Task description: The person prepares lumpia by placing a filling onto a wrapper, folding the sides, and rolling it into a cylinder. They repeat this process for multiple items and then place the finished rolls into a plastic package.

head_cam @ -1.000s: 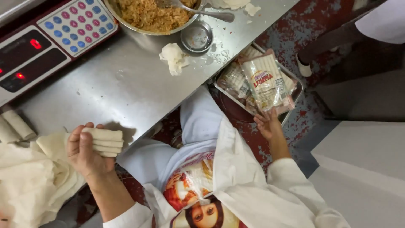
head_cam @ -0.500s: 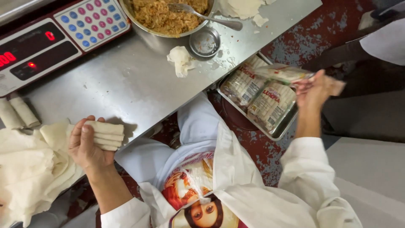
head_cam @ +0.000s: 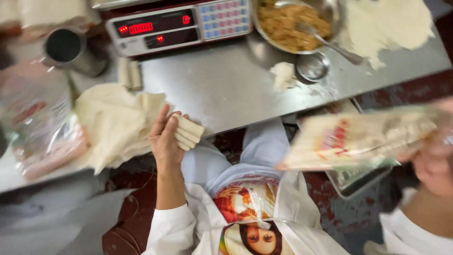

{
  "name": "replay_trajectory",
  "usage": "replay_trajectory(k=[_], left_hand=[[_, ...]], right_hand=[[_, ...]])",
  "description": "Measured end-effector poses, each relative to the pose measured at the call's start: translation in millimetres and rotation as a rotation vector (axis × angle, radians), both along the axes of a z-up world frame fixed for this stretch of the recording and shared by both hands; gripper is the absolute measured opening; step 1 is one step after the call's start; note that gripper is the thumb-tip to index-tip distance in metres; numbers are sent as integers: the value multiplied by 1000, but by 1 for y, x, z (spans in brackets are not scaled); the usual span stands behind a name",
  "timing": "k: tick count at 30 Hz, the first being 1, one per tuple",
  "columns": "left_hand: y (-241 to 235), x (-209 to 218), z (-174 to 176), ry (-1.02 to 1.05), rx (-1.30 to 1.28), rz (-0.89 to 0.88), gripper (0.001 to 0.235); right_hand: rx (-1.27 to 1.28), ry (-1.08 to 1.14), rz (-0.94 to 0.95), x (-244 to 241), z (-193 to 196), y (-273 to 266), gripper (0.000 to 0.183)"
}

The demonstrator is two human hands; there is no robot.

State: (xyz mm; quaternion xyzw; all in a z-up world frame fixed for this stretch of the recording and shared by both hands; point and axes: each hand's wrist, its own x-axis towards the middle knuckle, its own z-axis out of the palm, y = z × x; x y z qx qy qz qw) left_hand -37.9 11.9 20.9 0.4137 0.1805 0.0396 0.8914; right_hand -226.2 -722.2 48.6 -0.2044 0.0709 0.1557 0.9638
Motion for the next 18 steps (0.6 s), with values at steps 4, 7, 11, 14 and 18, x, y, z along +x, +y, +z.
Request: replay_trajectory(k=[4, 7, 11, 14, 18], left_hand=[[19, -18, 18, -84, 56, 71, 19], [30, -29, 26, -80, 85, 169, 20], [38, -40, 37, -48, 72, 342, 24], [57, -43, 30, -12, 73, 383, 24], [66, -40, 18, -28, 61, 398, 25]], right_hand=[[-214, -120, -262, 142, 122, 293, 21], [-461, -163, -456, 183, 105, 399, 23], [-674, -151, -318, 183, -2, 412, 46], [-1144, -108, -15, 140, 47, 389, 46], [-1826, -84, 514, 145, 128, 363, 22]])
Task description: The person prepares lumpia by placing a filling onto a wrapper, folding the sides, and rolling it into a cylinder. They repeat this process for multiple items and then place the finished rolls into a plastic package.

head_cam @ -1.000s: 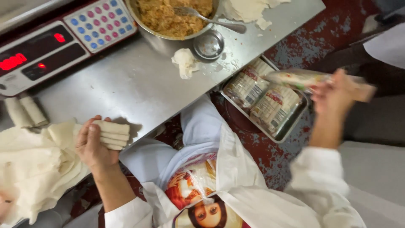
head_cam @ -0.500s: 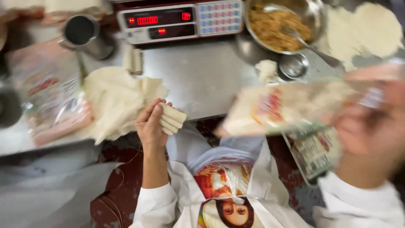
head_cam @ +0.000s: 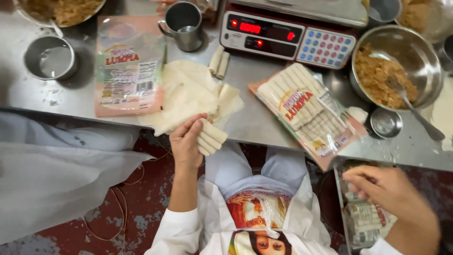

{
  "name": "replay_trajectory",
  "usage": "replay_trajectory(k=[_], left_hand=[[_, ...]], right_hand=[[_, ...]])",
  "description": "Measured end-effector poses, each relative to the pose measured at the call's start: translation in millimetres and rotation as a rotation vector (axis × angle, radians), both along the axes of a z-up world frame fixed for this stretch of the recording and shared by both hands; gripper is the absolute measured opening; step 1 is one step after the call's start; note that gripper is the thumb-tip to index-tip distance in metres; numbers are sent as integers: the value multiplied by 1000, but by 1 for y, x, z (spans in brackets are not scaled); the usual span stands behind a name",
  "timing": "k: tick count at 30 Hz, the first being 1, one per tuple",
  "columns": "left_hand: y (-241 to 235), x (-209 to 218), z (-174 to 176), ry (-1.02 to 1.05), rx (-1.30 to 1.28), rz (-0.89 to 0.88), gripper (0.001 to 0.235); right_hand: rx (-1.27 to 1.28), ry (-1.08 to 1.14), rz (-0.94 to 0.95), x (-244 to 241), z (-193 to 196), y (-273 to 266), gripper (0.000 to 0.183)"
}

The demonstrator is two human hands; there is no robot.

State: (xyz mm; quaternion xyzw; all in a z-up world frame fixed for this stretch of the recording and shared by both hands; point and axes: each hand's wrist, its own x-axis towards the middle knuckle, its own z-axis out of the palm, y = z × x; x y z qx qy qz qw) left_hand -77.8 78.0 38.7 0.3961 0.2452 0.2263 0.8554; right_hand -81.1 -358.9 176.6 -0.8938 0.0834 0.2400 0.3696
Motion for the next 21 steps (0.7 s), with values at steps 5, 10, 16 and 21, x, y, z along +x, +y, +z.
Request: replay_trajectory(k=[5, 10, 16, 21], left_hand=[[-6, 4, 1, -47, -41, 12, 31], [-13, 0, -1, -58, -42, 27, 34], [-24, -2, -5, -22, -96, -8, 33], [-27, 16, -1, -20, -176, -62, 39]], right_hand=[[-155, -710, 668, 78, -10, 99, 22], [-186, -1219, 873, 179, -91, 275, 12], [-248, -1454, 897, 240, -153, 321, 6], [265, -1150, 352, 235, -133, 282, 20]])
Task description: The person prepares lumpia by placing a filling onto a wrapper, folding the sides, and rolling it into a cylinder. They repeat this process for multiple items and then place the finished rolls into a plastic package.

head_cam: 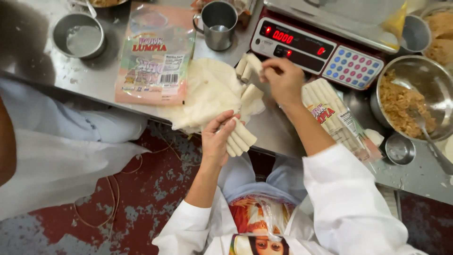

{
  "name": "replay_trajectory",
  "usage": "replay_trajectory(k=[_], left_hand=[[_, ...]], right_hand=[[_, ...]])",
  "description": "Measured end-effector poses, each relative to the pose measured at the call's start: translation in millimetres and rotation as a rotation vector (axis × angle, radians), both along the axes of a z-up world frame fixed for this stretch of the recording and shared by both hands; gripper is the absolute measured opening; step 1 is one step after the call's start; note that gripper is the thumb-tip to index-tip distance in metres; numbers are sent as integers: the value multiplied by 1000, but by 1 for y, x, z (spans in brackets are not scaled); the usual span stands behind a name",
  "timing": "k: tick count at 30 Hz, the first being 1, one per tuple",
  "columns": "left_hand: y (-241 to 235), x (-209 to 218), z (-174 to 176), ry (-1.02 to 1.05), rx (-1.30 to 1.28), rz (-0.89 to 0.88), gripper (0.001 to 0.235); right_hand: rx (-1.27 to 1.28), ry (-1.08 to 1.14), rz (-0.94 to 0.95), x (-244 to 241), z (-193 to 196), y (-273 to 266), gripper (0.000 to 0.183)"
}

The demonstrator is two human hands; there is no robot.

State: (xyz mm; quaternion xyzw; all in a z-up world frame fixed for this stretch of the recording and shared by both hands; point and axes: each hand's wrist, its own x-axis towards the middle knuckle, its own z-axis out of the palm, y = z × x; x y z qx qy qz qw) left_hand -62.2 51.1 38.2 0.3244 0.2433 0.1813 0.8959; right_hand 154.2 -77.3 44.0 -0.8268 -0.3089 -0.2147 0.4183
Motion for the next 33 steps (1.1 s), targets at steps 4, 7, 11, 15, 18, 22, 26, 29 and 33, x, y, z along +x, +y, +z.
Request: replay_trajectory(k=[4, 7, 11, 15, 18, 22, 26, 29, 33], left_hand=[[0, 17, 18, -22, -20, -100, 50], [-2, 32, 15, -60, 27, -140, 52], [-14, 36, 30, -107, 244, -209, 46], [-18, 30, 38, -153, 195, -277, 46], [-19, 29, 41, -139, 128, -258, 47], [-34, 33, 36, -169, 166, -295, 45], [-42, 32, 56, -182, 296, -270, 43], [-44, 32, 69, -151, 481, -271, 37], [-53, 34, 77, -94, 644, -312, 28]], right_hand=[[592, 853, 41, -79, 44, -27, 17], [545, 787, 230, -109, 38, -57, 8], [466, 703, 264, -134, 26, -76, 32], [543, 756, 126, -139, 41, -93, 28], [832, 971, 232, -141, 50, -108, 23], [520, 686, 157, -157, 65, -104, 32], [263, 278, 19, -174, 81, -97, 38], [246, 165, 47, -171, 72, -102, 41], [324, 125, 42, -169, 69, -108, 43]])
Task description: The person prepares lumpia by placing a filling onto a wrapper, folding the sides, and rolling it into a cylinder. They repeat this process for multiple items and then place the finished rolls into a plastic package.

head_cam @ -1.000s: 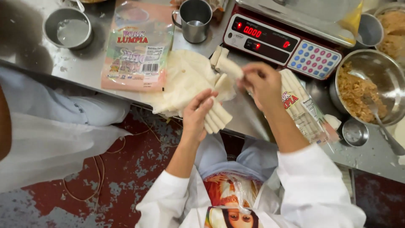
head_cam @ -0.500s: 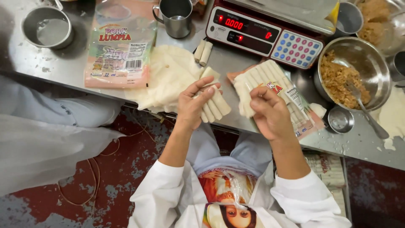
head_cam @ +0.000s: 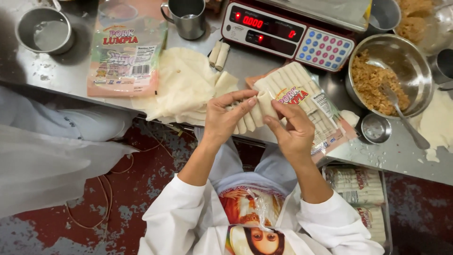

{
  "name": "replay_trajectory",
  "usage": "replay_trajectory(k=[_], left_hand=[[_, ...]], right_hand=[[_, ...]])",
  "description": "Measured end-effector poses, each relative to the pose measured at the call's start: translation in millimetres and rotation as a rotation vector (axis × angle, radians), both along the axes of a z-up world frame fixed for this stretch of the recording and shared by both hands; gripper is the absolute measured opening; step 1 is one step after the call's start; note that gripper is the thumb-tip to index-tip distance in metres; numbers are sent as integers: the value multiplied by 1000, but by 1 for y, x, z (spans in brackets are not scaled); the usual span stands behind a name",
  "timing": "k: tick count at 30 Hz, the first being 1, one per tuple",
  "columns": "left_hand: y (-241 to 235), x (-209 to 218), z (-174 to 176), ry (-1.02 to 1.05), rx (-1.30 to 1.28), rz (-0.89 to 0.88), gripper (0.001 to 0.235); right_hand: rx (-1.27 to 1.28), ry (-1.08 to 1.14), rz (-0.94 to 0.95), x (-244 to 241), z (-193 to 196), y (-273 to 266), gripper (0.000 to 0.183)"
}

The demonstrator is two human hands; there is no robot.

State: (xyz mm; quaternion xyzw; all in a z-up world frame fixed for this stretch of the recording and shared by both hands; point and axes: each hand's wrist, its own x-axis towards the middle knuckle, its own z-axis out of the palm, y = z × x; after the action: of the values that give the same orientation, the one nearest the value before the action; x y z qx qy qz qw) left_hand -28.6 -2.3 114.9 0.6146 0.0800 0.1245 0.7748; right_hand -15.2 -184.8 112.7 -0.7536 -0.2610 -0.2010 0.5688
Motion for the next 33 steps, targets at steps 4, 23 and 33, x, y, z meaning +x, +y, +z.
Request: replay_trajectory(k=[4, 23, 33], left_hand=[[-14, 3, 0, -12, 40, -9, 30], [-67, -5, 20, -124, -176, -127, 51], [-147, -28, -8, -463, 323, -221, 85]], right_hand=[[17, 6, -2, -3, -10, -4, 38], [467, 103, 32, -30, -76, -24, 78], [593, 550, -192, -110, -88, -226, 101]])
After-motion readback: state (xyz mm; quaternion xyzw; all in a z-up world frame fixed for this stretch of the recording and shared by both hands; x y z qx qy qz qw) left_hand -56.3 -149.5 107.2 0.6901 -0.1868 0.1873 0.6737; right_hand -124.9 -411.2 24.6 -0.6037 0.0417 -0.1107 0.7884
